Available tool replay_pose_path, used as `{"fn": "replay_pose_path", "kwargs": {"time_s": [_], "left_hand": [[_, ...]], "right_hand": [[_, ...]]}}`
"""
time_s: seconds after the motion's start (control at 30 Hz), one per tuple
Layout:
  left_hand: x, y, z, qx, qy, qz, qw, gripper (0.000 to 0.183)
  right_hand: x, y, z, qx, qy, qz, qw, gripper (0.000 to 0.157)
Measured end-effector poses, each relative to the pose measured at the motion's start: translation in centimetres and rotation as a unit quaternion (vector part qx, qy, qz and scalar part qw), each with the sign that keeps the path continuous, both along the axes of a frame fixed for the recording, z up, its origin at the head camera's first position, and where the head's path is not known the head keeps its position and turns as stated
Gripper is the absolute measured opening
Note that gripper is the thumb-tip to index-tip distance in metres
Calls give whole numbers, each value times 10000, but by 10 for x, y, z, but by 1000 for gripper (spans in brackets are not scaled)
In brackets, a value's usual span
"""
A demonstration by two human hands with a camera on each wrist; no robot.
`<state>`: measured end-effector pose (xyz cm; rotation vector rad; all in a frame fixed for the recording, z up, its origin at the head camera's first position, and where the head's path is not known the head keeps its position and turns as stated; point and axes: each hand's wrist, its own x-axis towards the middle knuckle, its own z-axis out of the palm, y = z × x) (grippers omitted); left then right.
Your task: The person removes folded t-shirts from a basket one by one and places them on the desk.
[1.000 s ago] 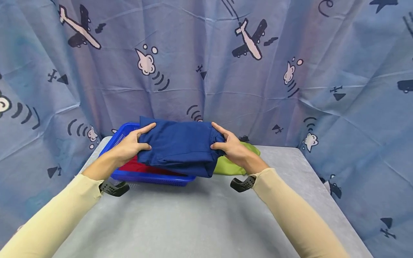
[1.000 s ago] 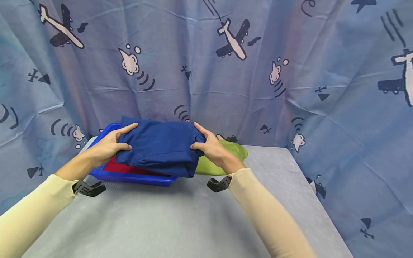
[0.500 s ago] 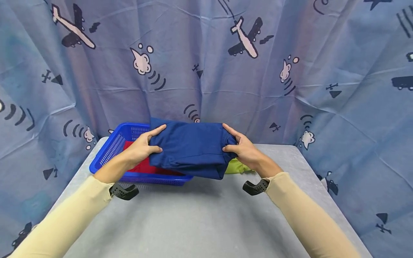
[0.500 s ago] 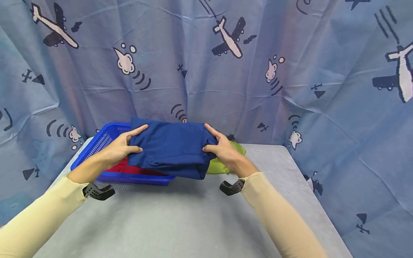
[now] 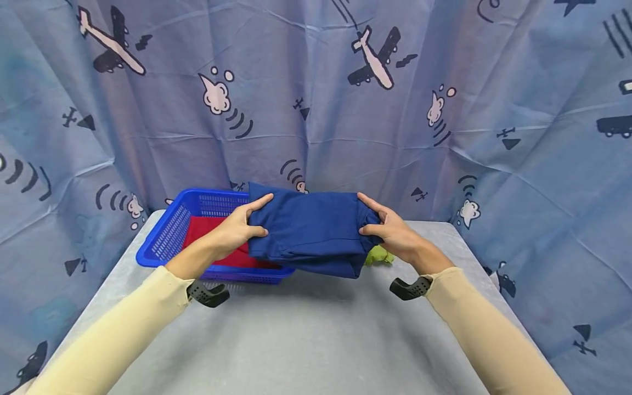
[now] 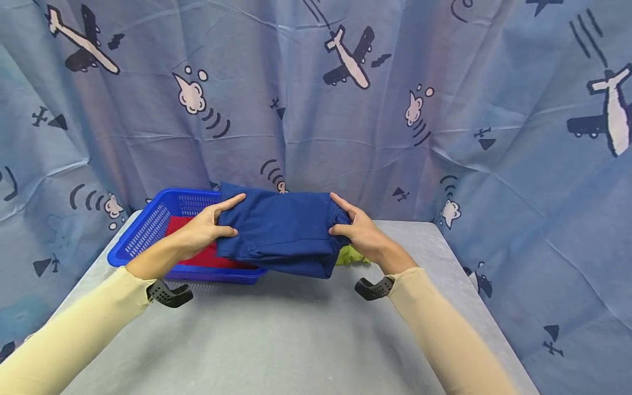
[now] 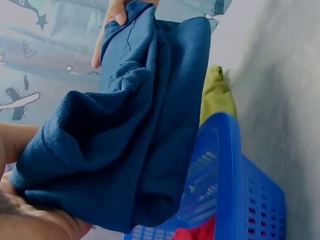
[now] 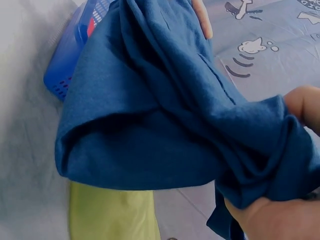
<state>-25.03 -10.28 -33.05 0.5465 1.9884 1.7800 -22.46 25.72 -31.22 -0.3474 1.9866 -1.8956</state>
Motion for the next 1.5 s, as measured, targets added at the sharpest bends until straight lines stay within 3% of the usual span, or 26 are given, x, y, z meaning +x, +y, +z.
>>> {"fn": "replay_pose_path", "kwargs": {"time_s": [0.27, 0.7, 1.0, 1.23, 1.5], "left_hand": [[2, 21, 7, 87, -42, -46, 9999, 87], [5, 68, 4, 244, -65, 8, 9997, 92], [7, 104, -3, 111, 272, -52, 9996, 95], [9, 124, -3, 346, -102, -292, 9989, 97], [10, 147, -11, 169, -195, -349, 9991, 98]], "right_hand": [[3, 21, 4, 329, -8, -220, 9992, 92], [11, 59, 4, 601, 57, -507, 9969, 92], [21, 95, 0, 756, 54, -513, 9958, 92], [25, 117, -8, 739, 131, -458, 9961, 90], [33, 143, -11, 1011, 103, -406, 9940, 88]]}}
